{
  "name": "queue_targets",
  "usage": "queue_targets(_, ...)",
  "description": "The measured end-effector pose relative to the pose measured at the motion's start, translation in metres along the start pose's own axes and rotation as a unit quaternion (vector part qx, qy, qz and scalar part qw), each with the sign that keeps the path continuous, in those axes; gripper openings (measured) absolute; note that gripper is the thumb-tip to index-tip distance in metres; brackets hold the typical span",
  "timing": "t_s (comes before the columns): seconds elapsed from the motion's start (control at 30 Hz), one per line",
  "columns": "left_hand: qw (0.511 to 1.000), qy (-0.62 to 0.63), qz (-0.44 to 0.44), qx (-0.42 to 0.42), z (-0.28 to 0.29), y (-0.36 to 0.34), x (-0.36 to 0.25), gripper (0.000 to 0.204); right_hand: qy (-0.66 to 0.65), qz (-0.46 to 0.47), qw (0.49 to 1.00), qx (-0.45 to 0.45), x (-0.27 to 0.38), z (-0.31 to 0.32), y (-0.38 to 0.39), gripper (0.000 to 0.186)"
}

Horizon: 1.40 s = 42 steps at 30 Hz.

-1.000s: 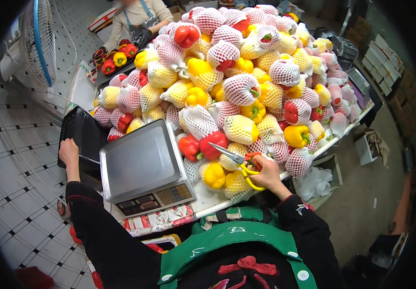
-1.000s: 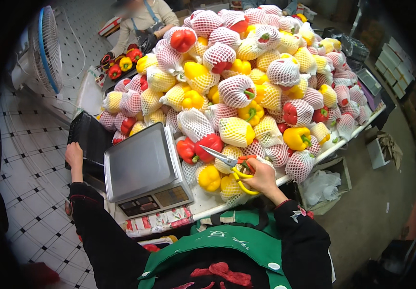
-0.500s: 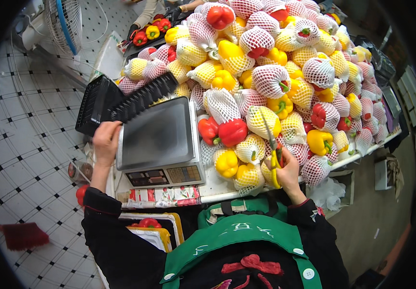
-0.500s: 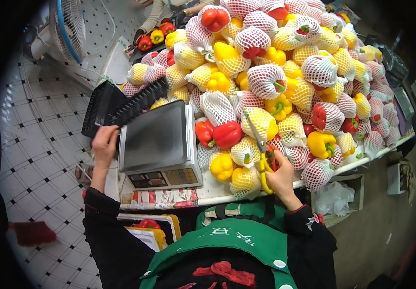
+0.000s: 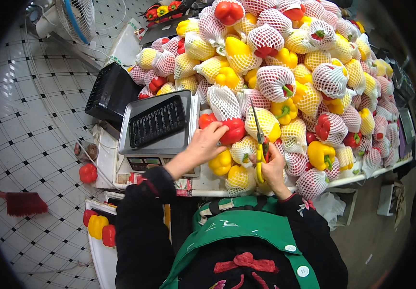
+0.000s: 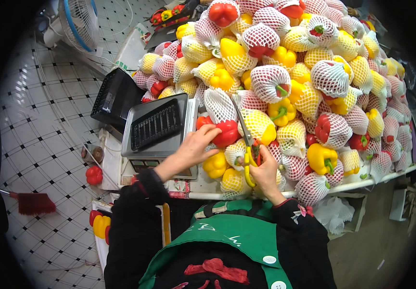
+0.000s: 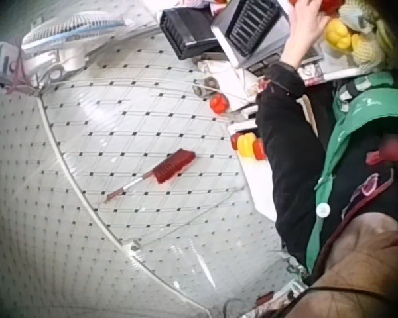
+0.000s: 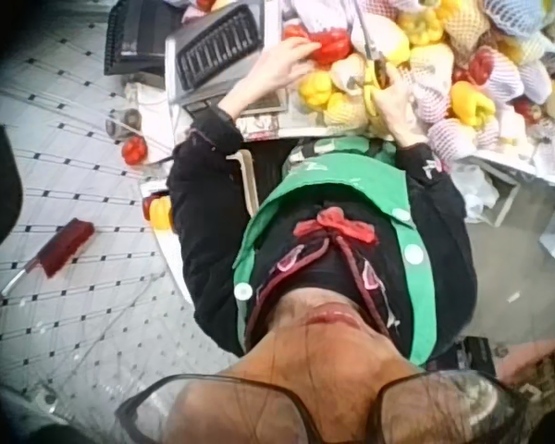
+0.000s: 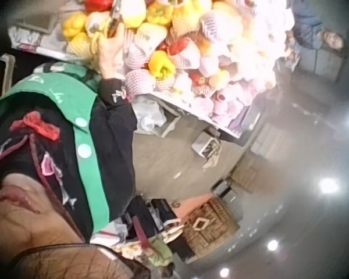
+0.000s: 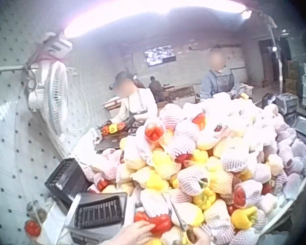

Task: The person sorts red and yellow bell peppers from a large pile, trims stems with scissors, weighs them on a digital scale, and places them into a tray. The person also handles a paper bag and a metal kettle during the process.

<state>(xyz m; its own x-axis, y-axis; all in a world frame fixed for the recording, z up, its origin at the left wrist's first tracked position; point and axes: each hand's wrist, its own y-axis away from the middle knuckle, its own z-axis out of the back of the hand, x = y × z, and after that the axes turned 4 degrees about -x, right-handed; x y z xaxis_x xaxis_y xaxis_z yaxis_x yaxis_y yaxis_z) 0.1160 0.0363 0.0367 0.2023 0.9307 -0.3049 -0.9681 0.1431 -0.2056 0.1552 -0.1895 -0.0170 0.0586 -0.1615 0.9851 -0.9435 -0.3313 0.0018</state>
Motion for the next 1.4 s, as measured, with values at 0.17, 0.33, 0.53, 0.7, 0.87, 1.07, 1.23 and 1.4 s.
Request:
queue_targets(0.17, 0.992, 0.024, 0.112, -0.062, -0.037, -0.026, -0.006, 0.067, -0.073, -0.054, 0.996, 0.01, -0.009, 0.01, 0.002, 0.025)
queue_targets(0.33, 0.982, 0.082, 0.168, 0.008, -0.038, -0.036, 0.002, 0.08, -0.062, -0.034, 0.997, -0.009, -0.012, 0.004, 0.001, 0.025)
queue_targets(0.53, 0.887, 0.321, 0.256, -0.213, -0.05, -0.019, 0.007, 0.068, 0.006, 0.009, 1.0, 0.016, -0.007, 0.009, 0.003, 0.035)
queue_targets(0.7, 0.296, 0.871, 0.272, -0.281, 0.002, 0.006, -0.022, 0.078, 0.284, 0.174, 0.943, 0.005, 0.023, 0.007, 0.001, 0.058)
queue_targets(0.87, 0.214, 0.868, 0.277, -0.352, 0.034, 0.024, -0.059, 0.074, 0.426, 0.353, 0.833, -0.01, 0.026, -0.001, -0.008, 0.067)
queue_targets(1.07, 0.206, 0.875, 0.288, -0.329, 0.018, 0.035, -0.075, 0.071, 0.459, 0.337, 0.822, -0.018, 0.031, -0.018, -0.007, 0.066)
queue_targets(1.23, 0.184, 0.888, 0.296, -0.3, 0.004, 0.04, -0.078, 0.072, 0.474, 0.331, 0.815, -0.029, 0.03, -0.019, -0.003, 0.065)
queue_targets(1.4, 0.207, 0.899, 0.267, -0.28, 0.012, 0.041, -0.072, 0.066, 0.525, 0.331, 0.783, -0.041, 0.027, -0.014, 0.002, 0.056)
